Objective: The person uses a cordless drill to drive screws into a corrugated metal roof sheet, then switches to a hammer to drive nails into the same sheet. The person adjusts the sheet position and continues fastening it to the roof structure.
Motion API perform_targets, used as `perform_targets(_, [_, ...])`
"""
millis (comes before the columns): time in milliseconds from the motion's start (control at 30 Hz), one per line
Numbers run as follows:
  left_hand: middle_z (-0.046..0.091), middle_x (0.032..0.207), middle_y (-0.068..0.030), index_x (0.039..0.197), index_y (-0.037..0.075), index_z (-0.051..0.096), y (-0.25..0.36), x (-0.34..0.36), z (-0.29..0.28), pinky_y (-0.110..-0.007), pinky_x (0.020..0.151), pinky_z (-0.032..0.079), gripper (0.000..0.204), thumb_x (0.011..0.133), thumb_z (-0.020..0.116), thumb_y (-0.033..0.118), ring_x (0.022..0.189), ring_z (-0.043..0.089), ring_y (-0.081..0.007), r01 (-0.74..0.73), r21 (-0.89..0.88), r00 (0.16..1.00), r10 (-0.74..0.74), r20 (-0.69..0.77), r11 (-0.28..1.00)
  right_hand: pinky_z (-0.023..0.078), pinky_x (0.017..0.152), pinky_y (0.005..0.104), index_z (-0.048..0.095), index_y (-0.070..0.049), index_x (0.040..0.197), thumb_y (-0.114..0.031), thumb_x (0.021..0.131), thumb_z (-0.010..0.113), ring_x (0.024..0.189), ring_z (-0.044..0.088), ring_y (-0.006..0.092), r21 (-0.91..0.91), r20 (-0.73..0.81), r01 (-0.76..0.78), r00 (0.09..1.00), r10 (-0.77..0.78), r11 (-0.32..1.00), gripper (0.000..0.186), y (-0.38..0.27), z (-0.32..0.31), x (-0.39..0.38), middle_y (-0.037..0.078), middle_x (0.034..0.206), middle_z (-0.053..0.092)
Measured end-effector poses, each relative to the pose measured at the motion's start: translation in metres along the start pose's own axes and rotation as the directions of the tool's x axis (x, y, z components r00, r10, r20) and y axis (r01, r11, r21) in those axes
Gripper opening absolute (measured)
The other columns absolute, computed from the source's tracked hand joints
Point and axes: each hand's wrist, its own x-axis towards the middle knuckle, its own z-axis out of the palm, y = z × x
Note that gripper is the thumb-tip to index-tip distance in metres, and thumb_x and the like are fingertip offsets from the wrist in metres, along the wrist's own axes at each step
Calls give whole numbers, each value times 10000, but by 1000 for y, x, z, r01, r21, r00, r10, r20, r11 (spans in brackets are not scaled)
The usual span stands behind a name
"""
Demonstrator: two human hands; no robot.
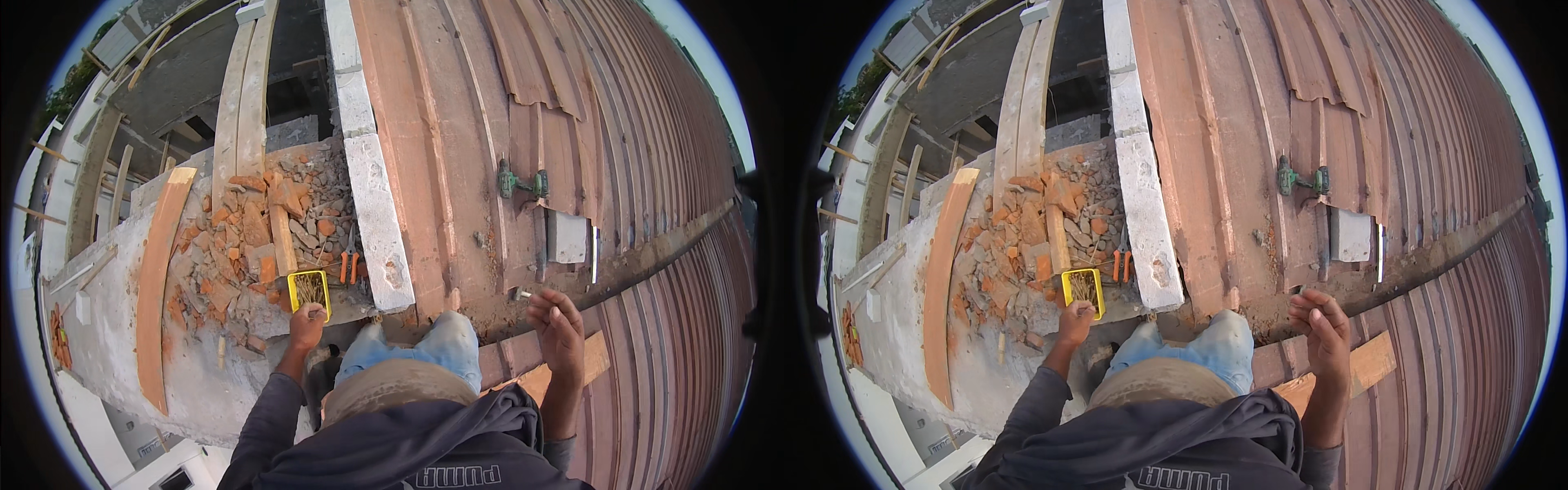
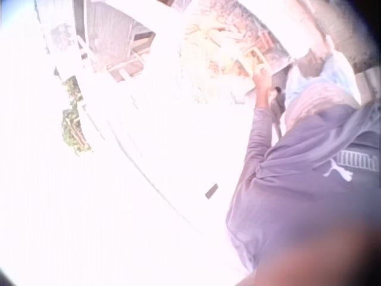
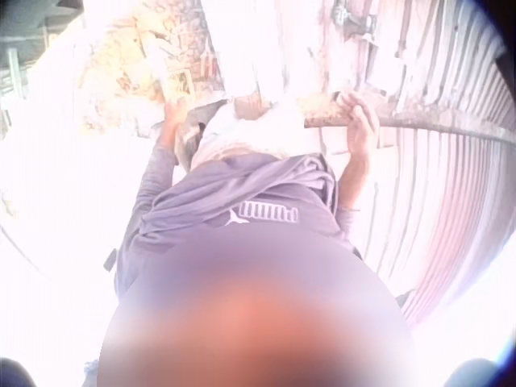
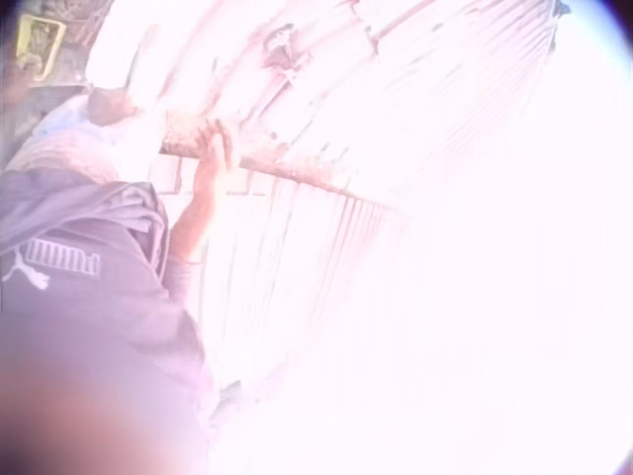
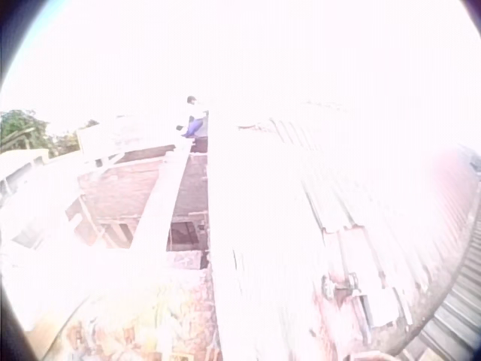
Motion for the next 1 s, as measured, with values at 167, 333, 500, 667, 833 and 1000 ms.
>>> perform_targets(167, [733, 1142, -168, 1253, 9, 660, 92, 84, 3, -388, 918, 557, 441, 950, 711, 325, 1058, 713, -275, -187, 78, 982, 184, 35, 979, 562, 849, 334, 662, -25, 1239, -227, 987, 705, 977, 695, 183, -158, -302, -437, 875, 378, 886, 326, 169, 9, 26, 74, 1091, 717])
perform_targets(333, [498, 1479, -319, 1544, -81, 331, 201, 124, 76, -469, 1140, 436, 900, 970, 683, 516, 1390, 506, -413, -240, 229, 959, 267, -94, 943, 584, 741, 419, 734, 31, 1111, -212, 872, 763, 893, 727, 248, -300, -348, -658, 749, 563, 690, 342, 338, 22, 36, 171, 1033, 728])
perform_targets(500, [106, 1638, -362, 1624, -60, 74, 237, 107, 158, -580, 1180, 392, 1198, 891, 699, 652, 1492, 296, -519, -53, 630, 986, 140, -89, 775, 456, 1126, 463, 741, -4, 1143, -300, 875, 711, 1295, 598, 436, -891, -268, -365, 903, 336, 269, 400, 434, 26, 64, 306, 1329, 647])
perform_targets(667, [112, 1623, -380, 1620, -31, 116, 217, 110, 181, -596, 1155, 404, 1135, 877, 751, 546, 1492, 272, -550, -93, 769, 941, 309, -140, 632, 444, 1139, 482, 627, 18, 1276, -371, 893, 720, 1306, 579, 455, -730, -403, -627, 716, 570, 271, 554, 446, 22, 116, 298, 1381, 619])
perform_targets(833, [124, 1614, -403, 1615, -40, 113, 199, 122, 180, -621, 1166, 368, 1109, 880, 762, 478, 1517, 207, -564, -171, 758, 909, 397, -125, 630, 530, 1037, 479, 569, -54, 1322, -389, 914, 754, 1289, 609, 372, -855, -308, -484, 762, 570, 186, 559, 449, 32, 161, 192, 1378, 612])
perform_targets(1000, [131, 1619, -408, 1615, -44, 121, 193, 123, 181, -605, 1184, 343, 1089, 895, 757, 469, 1519, 204, -557, -176, 750, 911, 394, -120, 637, 561, 943, 445, 642, -56, 1204, -195, 954, 625, 1134, 693, 347, -945, -181, -293, 837, 517, 144, 286, 462, 25, 169, 156, 1183, 711])
